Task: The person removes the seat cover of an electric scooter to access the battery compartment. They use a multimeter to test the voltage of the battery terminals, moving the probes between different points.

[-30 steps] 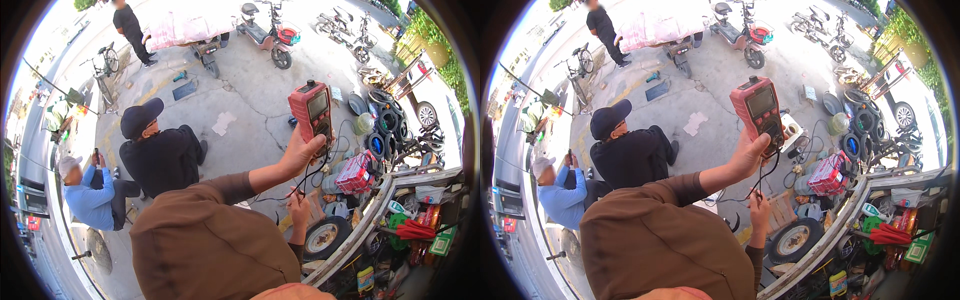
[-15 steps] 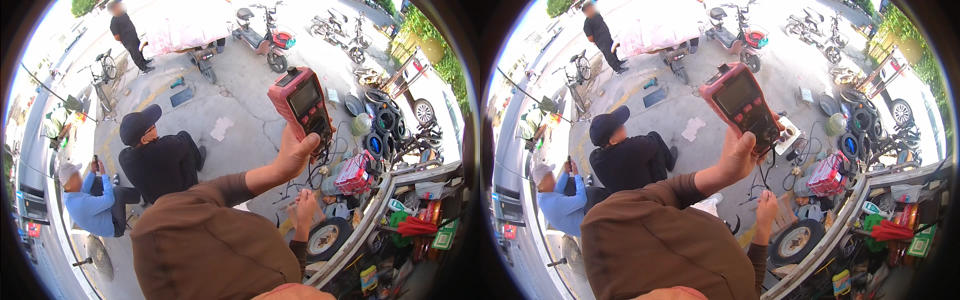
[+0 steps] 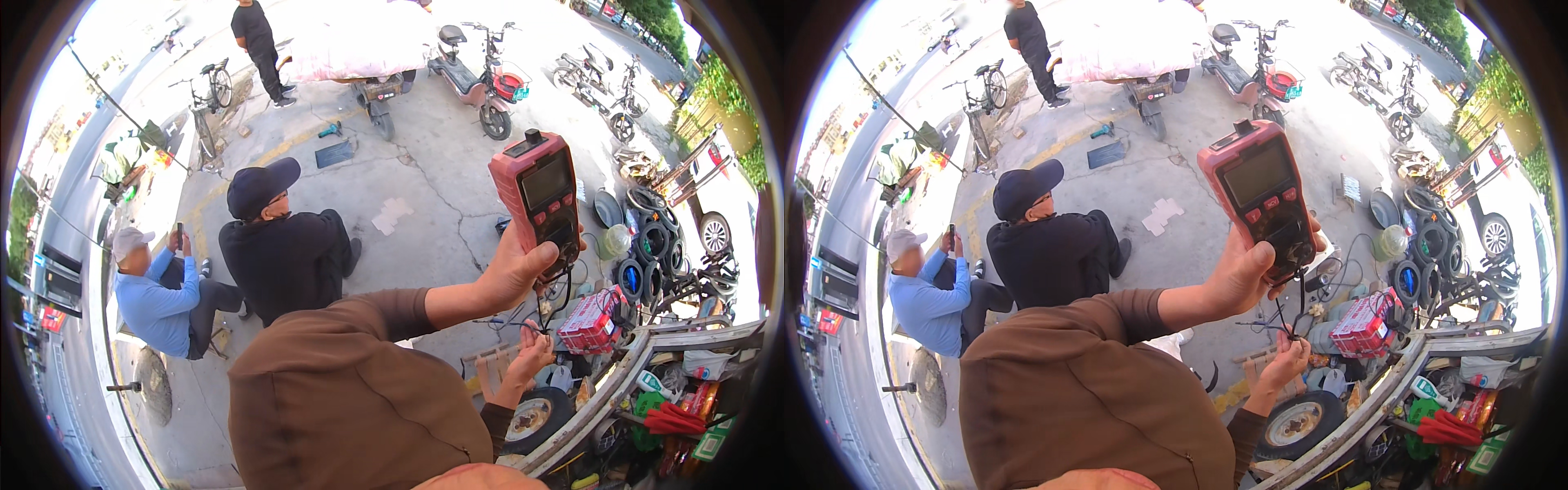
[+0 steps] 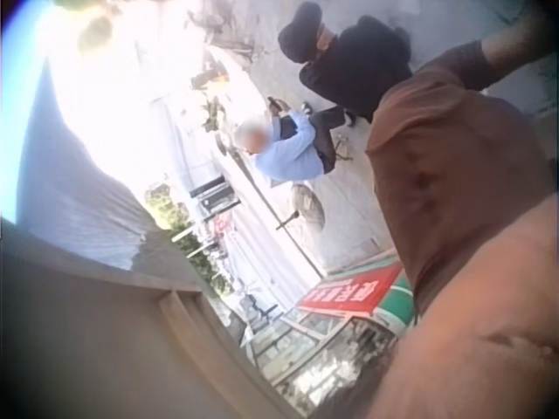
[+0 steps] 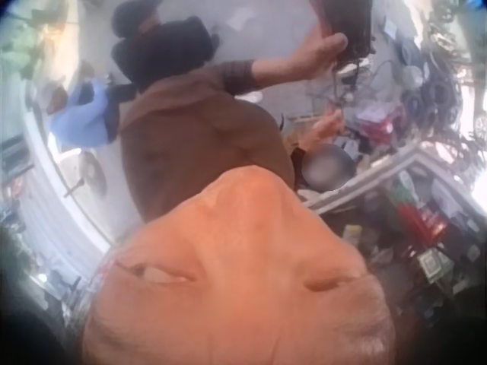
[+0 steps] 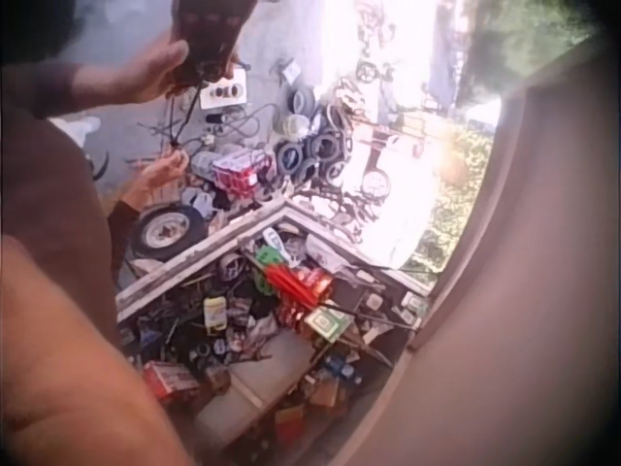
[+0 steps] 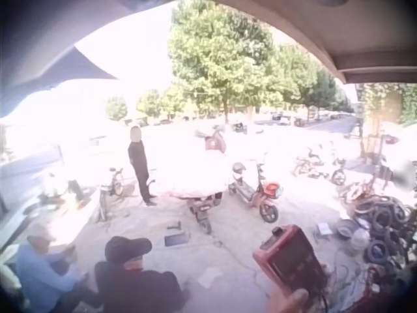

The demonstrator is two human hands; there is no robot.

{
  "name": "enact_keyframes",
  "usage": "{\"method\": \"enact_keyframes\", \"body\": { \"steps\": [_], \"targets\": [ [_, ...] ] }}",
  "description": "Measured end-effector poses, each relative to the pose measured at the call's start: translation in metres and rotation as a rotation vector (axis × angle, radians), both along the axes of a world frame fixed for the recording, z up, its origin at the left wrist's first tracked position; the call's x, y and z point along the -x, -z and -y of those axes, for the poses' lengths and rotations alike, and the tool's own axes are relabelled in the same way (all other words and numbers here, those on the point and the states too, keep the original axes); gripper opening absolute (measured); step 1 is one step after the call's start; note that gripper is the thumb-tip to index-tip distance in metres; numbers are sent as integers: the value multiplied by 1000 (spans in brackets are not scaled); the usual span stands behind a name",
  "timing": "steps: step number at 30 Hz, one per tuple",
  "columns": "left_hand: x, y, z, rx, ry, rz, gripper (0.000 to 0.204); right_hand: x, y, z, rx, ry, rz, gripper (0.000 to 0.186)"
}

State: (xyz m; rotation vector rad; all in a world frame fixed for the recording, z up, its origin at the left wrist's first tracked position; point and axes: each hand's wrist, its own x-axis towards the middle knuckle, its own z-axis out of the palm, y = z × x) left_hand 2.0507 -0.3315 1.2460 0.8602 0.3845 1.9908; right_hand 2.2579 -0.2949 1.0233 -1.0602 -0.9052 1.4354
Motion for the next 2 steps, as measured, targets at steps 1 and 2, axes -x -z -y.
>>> {"method": "enact_keyframes", "body": {
  "steps": [1, 2],
  "targets": [
    [2, 2, -2, 12, -11, -7, 75, -3, 6, 2, -32, -63, 45, 27],
    [4, 0, -3, 6, -11, -12, 75, -4, 10, 1, -8, -92, 80, 33]
  ]
}}
